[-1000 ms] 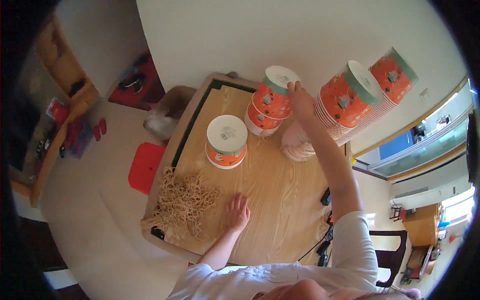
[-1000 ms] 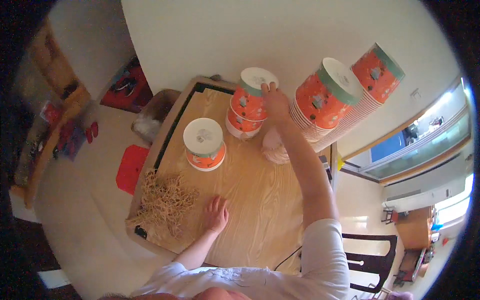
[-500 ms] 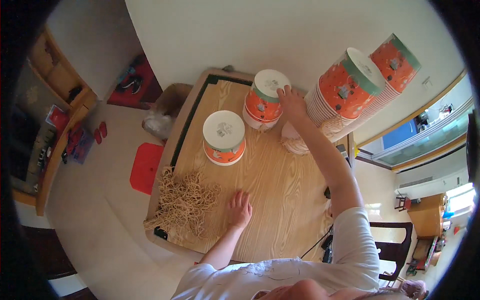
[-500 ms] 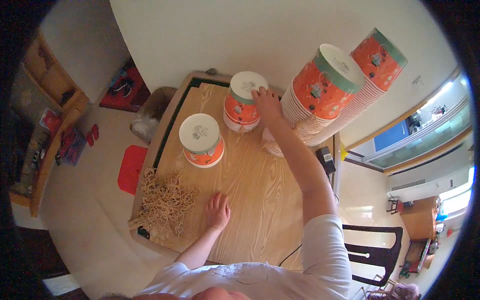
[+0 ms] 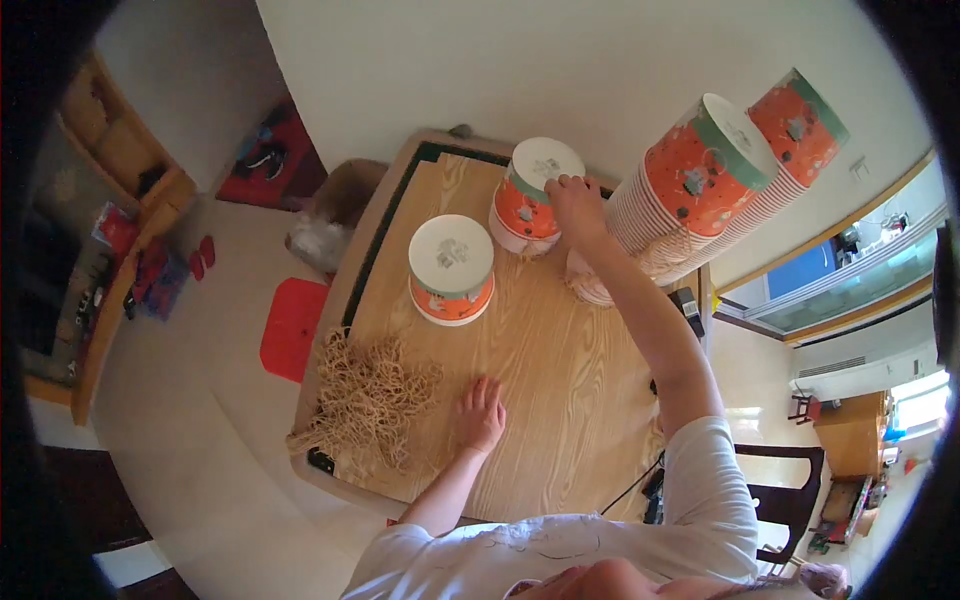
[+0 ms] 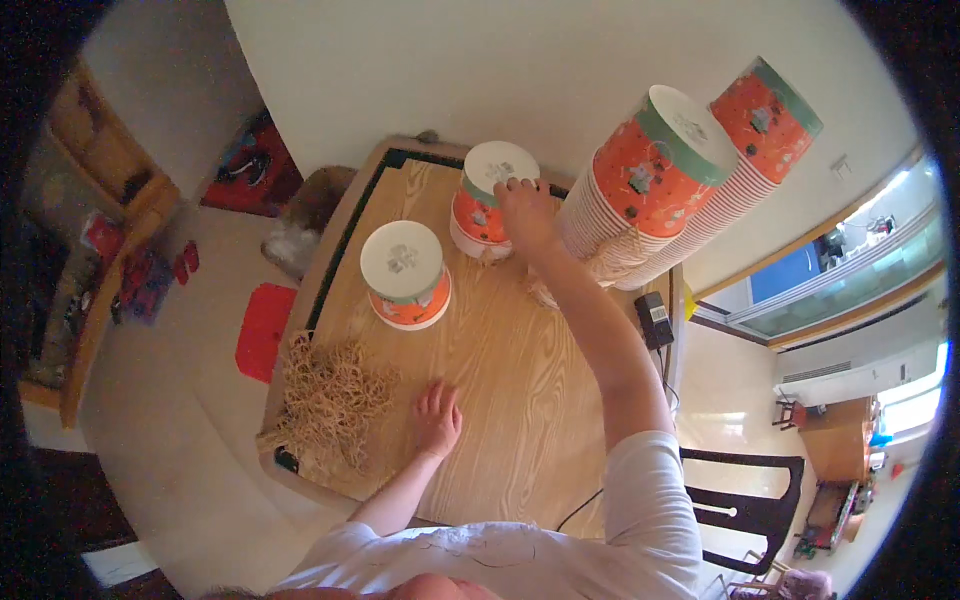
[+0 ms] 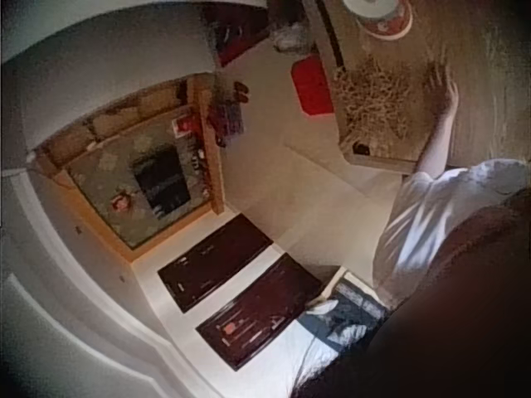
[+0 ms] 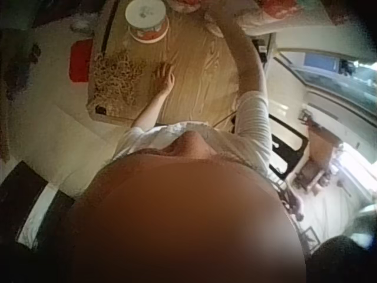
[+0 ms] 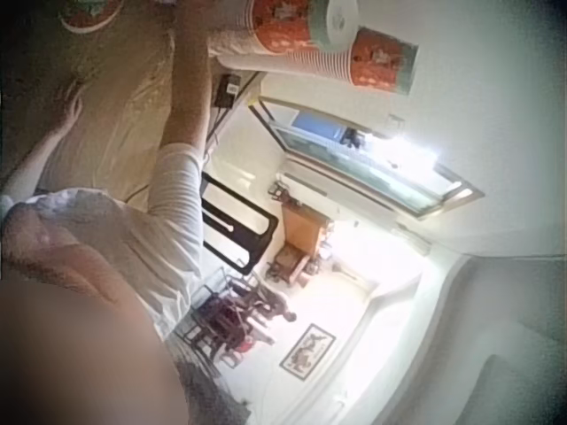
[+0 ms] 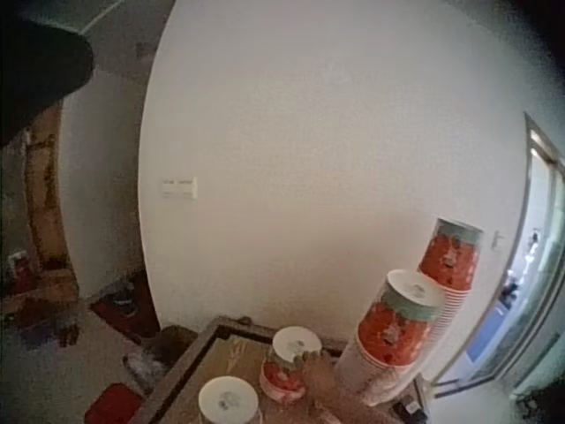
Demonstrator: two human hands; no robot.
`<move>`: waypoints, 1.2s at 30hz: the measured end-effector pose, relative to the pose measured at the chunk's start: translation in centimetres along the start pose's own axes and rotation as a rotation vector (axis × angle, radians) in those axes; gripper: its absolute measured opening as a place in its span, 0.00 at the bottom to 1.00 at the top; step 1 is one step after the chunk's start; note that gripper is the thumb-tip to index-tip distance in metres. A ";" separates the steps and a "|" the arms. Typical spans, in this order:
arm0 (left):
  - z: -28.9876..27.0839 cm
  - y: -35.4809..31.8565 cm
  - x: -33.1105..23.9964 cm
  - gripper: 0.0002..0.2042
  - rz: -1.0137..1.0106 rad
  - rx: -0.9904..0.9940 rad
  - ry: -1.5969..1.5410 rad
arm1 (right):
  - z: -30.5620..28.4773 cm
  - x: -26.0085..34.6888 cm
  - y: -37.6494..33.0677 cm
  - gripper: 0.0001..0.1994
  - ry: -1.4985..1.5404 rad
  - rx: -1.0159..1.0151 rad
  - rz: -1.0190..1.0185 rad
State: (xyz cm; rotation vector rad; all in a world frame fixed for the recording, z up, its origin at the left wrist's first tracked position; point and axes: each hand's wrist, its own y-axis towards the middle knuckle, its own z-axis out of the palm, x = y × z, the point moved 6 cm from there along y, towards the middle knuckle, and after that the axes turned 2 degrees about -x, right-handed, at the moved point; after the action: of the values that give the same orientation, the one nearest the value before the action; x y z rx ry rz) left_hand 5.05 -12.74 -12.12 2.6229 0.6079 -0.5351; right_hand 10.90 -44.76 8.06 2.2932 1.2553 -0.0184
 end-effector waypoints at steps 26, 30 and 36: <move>0.3 -0.3 0.7 0.21 -0.031 0.069 0.011 | -2.2 4.5 -1.3 0.11 0.253 -0.174 0.017; -0.2 0.0 0.3 0.21 -0.023 0.071 0.007 | -3.9 7.1 -2.9 0.13 0.510 -0.246 -0.079; 0.4 0.0 0.9 0.21 -0.011 0.043 -0.075 | 2.7 2.2 -7.5 0.12 1.037 -0.011 0.477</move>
State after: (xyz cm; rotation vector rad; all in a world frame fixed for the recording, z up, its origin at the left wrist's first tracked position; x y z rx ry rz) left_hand 5.67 -12.63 -12.84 2.6279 0.5931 -0.6541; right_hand 6.92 -41.00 1.90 2.5776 1.0289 1.4825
